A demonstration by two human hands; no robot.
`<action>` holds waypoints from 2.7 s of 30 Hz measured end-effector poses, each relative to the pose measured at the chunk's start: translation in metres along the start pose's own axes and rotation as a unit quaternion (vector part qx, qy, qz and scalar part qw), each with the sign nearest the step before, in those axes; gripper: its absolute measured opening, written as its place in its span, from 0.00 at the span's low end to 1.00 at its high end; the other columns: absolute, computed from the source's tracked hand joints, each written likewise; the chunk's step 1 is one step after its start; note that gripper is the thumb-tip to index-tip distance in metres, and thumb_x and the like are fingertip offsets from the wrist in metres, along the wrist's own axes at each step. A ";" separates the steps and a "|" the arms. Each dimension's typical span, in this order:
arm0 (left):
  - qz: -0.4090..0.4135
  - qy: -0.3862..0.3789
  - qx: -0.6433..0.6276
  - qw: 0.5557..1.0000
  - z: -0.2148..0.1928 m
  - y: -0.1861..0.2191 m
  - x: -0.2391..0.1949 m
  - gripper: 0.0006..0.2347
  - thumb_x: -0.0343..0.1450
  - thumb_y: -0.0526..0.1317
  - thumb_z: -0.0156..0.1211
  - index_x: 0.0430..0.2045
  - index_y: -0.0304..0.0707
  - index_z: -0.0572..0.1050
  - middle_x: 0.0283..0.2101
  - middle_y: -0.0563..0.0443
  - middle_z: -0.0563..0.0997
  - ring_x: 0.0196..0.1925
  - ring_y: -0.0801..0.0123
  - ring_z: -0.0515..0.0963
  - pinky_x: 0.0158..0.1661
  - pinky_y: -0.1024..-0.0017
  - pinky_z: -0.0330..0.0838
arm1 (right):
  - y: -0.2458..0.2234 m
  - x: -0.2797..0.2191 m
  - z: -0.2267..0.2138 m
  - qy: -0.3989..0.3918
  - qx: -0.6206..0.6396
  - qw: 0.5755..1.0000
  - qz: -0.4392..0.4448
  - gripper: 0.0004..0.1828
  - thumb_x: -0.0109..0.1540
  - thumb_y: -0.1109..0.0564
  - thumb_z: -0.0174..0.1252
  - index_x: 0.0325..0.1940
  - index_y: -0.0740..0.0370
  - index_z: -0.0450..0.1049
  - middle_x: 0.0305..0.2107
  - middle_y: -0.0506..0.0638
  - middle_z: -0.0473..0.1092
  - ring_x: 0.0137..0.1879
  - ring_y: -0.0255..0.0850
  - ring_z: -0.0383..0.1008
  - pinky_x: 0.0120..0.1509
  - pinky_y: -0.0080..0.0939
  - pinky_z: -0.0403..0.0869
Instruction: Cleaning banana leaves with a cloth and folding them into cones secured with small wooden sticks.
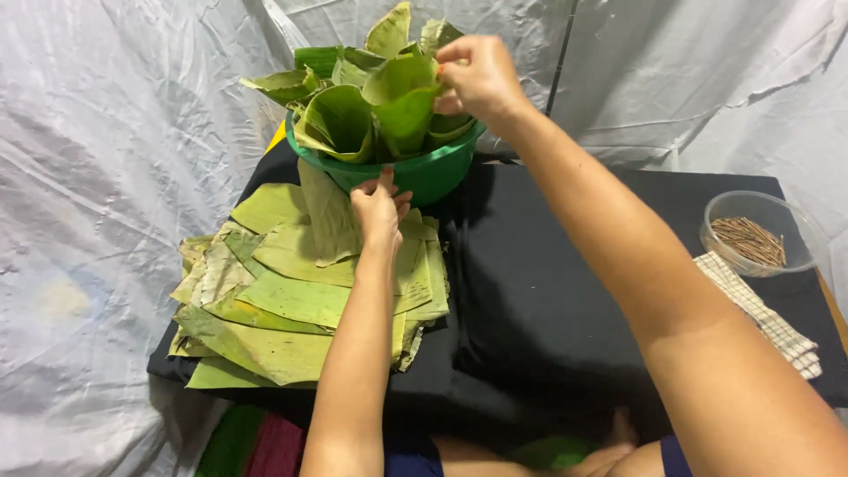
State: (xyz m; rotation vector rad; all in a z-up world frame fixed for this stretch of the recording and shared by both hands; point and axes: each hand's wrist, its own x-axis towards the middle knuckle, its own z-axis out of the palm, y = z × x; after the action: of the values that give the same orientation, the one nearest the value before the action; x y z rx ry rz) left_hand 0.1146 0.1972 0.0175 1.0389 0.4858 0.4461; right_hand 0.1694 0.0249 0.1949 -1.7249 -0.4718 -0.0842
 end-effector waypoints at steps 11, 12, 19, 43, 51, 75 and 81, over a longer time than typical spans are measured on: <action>0.054 0.127 0.013 0.990 -0.005 -0.027 0.076 0.11 0.60 0.41 0.72 0.23 0.33 0.76 0.23 0.47 0.73 0.24 0.64 0.69 0.23 0.61 0.65 | 0.160 0.013 -0.046 0.202 0.069 0.962 0.172 0.23 0.60 0.55 0.58 0.60 0.54 0.69 0.47 0.51 0.71 0.39 0.38 0.74 0.36 0.44 0.76; 0.049 0.158 0.027 0.986 -0.011 -0.036 0.100 0.14 0.56 0.40 0.76 0.27 0.33 0.78 0.30 0.42 0.76 0.34 0.55 0.79 0.32 0.46 0.76 | 0.176 0.014 -0.045 0.185 0.101 0.950 0.230 0.30 0.63 0.48 0.59 0.68 0.54 0.64 0.53 0.56 0.69 0.50 0.44 0.78 0.48 0.55 0.85; 0.068 0.086 -0.005 0.994 -0.074 0.026 0.157 0.21 0.55 0.35 0.72 0.39 0.26 0.72 0.31 0.40 0.75 0.34 0.48 0.81 0.33 0.37 0.76 | 0.197 0.014 -0.029 0.122 0.251 0.928 0.247 0.27 0.67 0.46 0.55 0.67 0.56 0.60 0.43 0.58 0.74 0.49 0.52 0.82 0.52 0.67 0.82; 0.176 0.128 0.106 0.970 -0.080 0.009 0.180 0.15 0.62 0.32 0.58 0.43 0.39 0.75 0.38 0.51 0.75 0.41 0.69 0.75 0.46 0.63 0.68 | 0.159 -0.033 0.033 -0.018 0.303 0.912 0.277 0.24 0.58 0.39 0.68 0.45 0.55 0.70 0.37 0.59 0.77 0.43 0.51 0.82 0.43 0.56 0.84; 0.074 0.084 0.096 0.989 -0.035 -0.024 0.108 0.46 0.62 0.35 0.73 0.70 0.43 0.42 0.61 0.31 0.63 0.61 0.43 0.71 0.50 0.36 0.72 | 0.222 0.030 -0.019 0.129 0.282 0.916 0.255 0.21 0.57 0.56 0.73 0.46 0.49 0.68 0.29 0.42 0.71 0.39 0.36 0.80 0.41 0.38 0.83; 0.017 -0.064 0.093 0.994 -0.131 0.012 0.083 0.31 0.76 0.51 0.56 0.73 0.46 0.51 0.77 0.41 0.51 0.77 0.31 0.46 0.65 0.26 0.39 | 0.181 -0.081 0.087 -0.095 0.288 0.911 0.282 0.16 0.65 0.50 0.61 0.54 0.56 0.73 0.46 0.58 0.78 0.47 0.44 0.83 0.46 0.44 0.84; 0.133 -0.034 0.313 0.940 -0.192 0.025 0.007 0.18 0.71 0.33 0.56 0.56 0.38 0.76 0.59 0.40 0.77 0.63 0.54 0.74 0.64 0.57 0.65 | 0.169 -0.155 0.120 -0.207 -0.011 0.977 0.047 0.17 0.59 0.65 0.63 0.53 0.62 0.80 0.43 0.62 0.79 0.53 0.54 0.78 0.61 0.55 0.75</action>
State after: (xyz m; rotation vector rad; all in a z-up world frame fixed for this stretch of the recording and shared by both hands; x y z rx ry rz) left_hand 0.0064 0.3463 -0.0419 1.7452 0.4356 0.5049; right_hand 0.0634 0.0761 -0.0361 -1.7864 -0.6935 0.3450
